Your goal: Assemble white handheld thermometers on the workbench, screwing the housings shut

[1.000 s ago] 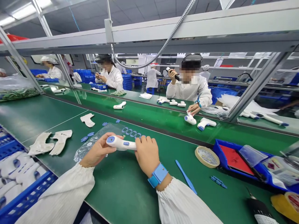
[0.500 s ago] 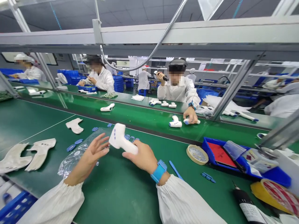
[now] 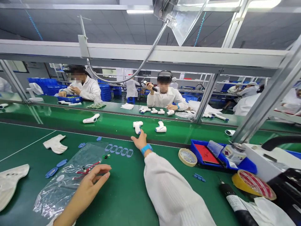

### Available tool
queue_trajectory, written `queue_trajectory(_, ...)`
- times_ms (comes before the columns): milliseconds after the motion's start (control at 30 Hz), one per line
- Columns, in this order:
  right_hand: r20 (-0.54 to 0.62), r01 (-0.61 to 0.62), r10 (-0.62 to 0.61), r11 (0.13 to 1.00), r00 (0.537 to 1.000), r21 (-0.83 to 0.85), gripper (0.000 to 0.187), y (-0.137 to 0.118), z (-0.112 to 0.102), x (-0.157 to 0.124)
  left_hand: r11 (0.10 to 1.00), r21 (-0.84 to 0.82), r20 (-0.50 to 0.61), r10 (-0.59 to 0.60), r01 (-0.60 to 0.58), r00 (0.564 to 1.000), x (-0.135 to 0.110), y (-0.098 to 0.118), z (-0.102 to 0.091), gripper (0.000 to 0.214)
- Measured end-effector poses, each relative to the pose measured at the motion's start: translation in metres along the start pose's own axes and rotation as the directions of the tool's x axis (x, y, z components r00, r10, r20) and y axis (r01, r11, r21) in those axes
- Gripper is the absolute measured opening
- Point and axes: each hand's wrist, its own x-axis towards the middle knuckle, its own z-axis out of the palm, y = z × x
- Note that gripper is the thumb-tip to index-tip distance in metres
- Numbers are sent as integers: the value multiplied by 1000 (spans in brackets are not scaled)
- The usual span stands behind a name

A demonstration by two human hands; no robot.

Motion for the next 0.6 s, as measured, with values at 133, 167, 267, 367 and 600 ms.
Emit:
queue_trajectory(133, 16, 202, -202, 974, 979, -100, 43, 6, 3, -50, 988, 130, 117, 69, -84, 991, -6, 11, 4, 18)
queue_trajectory(167, 48, 275, -271, 955, 961, -107, 43, 2, 3, -65, 981, 161, 152, 83, -108, 985, -7, 13, 4, 18)
queue_trajectory(267, 200, 485, -468, 874, 861, -39, 36, -13, 2, -108, 946, 218, 267, 178, -240, 947, -9, 18, 7, 16)
queue_trajectory(367, 371, 624, -607, 777, 703, 89, 27, -17, 2, -135, 913, 250, 289, 247, -322, 925, -12, 17, 12, 5)
queue_trajectory(600, 360, 842, -786, 540, 502, 4, 26, 14, 22, -125, 881, 229, 127, 395, -414, 910, -42, 13, 14, 7)
